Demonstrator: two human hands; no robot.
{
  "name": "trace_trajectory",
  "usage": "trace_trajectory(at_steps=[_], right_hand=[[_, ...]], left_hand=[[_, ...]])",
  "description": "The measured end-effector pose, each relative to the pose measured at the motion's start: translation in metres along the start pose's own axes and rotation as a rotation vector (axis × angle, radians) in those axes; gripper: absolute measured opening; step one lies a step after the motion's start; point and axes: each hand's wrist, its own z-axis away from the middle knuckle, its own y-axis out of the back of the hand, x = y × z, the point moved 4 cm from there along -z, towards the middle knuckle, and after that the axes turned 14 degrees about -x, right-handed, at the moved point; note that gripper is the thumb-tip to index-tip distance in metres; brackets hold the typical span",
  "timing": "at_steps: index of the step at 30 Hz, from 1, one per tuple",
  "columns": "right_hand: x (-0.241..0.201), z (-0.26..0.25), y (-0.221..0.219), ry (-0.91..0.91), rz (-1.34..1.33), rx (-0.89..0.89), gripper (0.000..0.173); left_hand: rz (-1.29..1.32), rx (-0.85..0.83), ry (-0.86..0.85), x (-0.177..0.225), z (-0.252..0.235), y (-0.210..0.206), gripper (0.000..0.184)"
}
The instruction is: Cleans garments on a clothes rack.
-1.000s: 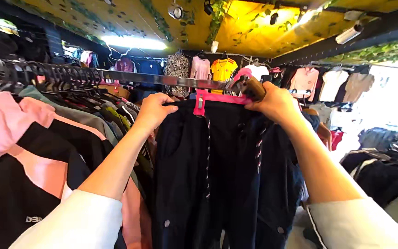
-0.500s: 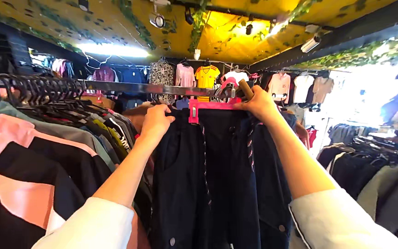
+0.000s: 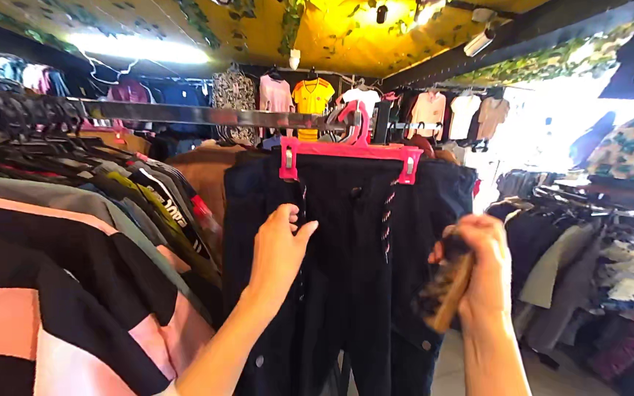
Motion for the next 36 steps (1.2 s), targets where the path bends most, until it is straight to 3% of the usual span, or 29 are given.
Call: trace_trajectory(at_steps=[4, 7, 10, 12, 14, 17, 19, 23, 26, 29, 32, 34, 36], right_hand=[[0.042, 0.013, -0.015, -0.288, 0.166, -0.142, 0.016], [0.044, -0.005, -0.036, -0.272, 0.406, -0.214, 0.027], [0.029, -0.021, -0.049, -0.217, 0.537, -0.222, 0.017], [0.022, -0.024, -0.053, -0.238, 0.481, -0.268, 0.007], [0.016, -0.02, -0.059, -0.278, 0.282, -0.348, 0.007], [0.01, -0.013, -0.076, -0.306, -0.017, -0.438, 0.011], [0.015, -0.013, -0.087, -0.263, -0.042, -0.447, 0.009], [0.012, -0.013, -0.096, -0.221, -0.065, -0.444, 0.014], [0.006, -0.014, -0.092, -0.202, -0.069, -0.497, 0.011], [-0.011, -0.018, -0.072, -0.009, 0.275, -0.333, 0.011], [-0.033, -0.047, -0.054, 0.258, 0.704, -0.053, 0.031], [-0.042, -0.078, -0.049, 0.186, 0.886, -0.01, 0.049], [-0.046, -0.101, -0.05, -0.074, 0.956, -0.123, 0.059]], left_hand=[[0.073, -0.019, 0.117, -0.011, -0.018, -0.025, 0.052], [-0.026, 0.103, 0.091, -0.008, -0.022, -0.025, 0.054], [-0.038, 0.087, 0.074, -0.007, -0.027, -0.024, 0.037], [0.089, -0.02, 0.091, -0.011, -0.026, -0.023, 0.022], [0.395, -0.183, 0.007, -0.004, -0.013, -0.018, 0.012], [0.859, -0.457, -0.163, 0.022, -0.003, -0.013, 0.022], [0.846, -0.521, -0.2, 0.033, -0.014, -0.017, 0.023], [0.787, -0.624, -0.112, 0.043, -0.034, -0.034, 0.026], [0.858, -0.547, -0.151, 0.05, -0.043, -0.038, 0.026], [0.937, -0.458, -0.112, 0.059, -0.047, -0.033, 0.023], [0.881, -0.398, -0.097, 0.07, -0.054, -0.026, 0.018], [0.763, -0.374, -0.106, 0.078, -0.062, -0.021, 0.017], [0.691, -0.36, -0.104, 0.084, -0.07, -0.014, 0.018]])
